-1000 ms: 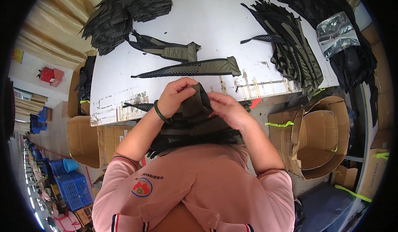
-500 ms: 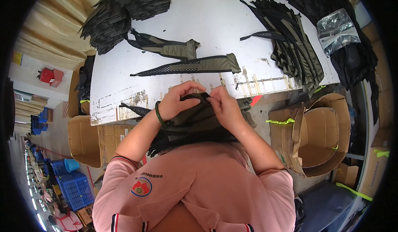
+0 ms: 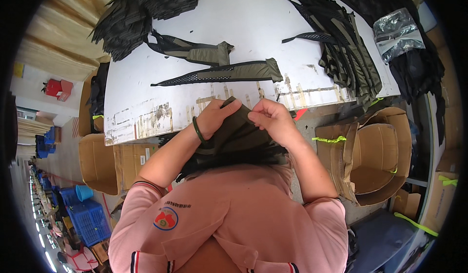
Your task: Inspecting and stacking green mesh fabric components on a production table.
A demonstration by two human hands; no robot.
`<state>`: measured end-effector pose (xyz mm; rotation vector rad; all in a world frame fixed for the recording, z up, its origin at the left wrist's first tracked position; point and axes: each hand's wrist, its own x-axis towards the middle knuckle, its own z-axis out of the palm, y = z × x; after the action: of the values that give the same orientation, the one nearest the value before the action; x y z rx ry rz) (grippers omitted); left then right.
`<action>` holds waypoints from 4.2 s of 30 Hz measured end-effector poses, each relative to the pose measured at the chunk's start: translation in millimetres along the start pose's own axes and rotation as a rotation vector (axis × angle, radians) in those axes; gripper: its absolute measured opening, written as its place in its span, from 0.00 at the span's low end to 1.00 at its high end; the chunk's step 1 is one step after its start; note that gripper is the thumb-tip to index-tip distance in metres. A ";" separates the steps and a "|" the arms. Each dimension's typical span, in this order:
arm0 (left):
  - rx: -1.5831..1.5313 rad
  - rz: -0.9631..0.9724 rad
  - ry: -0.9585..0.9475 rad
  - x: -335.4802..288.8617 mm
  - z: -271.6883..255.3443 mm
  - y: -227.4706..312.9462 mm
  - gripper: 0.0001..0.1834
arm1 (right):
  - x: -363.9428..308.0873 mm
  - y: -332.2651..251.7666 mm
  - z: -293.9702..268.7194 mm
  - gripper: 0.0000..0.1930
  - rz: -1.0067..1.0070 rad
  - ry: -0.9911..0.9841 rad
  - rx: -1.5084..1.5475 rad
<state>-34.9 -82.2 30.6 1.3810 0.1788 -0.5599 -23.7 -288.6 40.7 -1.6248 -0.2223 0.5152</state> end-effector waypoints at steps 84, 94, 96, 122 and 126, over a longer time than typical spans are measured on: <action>0.299 0.524 -0.105 -10.0 -14.7 23.4 0.12 | -1.4 5.5 11.1 0.10 0.096 -0.360 0.744; 0.457 0.328 -0.040 -12.6 -4.0 24.5 0.15 | 1.6 10.1 3.1 0.03 -0.260 0.254 -0.118; 0.383 0.227 -0.013 -12.9 -6.3 23.8 0.16 | 7.1 0.2 -9.4 0.03 -0.303 0.367 0.006; 1.686 0.227 0.566 107.0 -115.7 9.4 0.31 | -22.7 -2.2 -41.0 0.10 0.036 0.087 -0.870; 1.671 0.241 0.514 85.6 -78.9 -1.5 0.29 | -4.3 -5.4 -44.9 0.10 -0.087 0.238 -0.791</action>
<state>53.6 -29.7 -23.9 3.1104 -0.1124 -0.0085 -6.3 -329.8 48.8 -2.4118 -0.3424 0.1553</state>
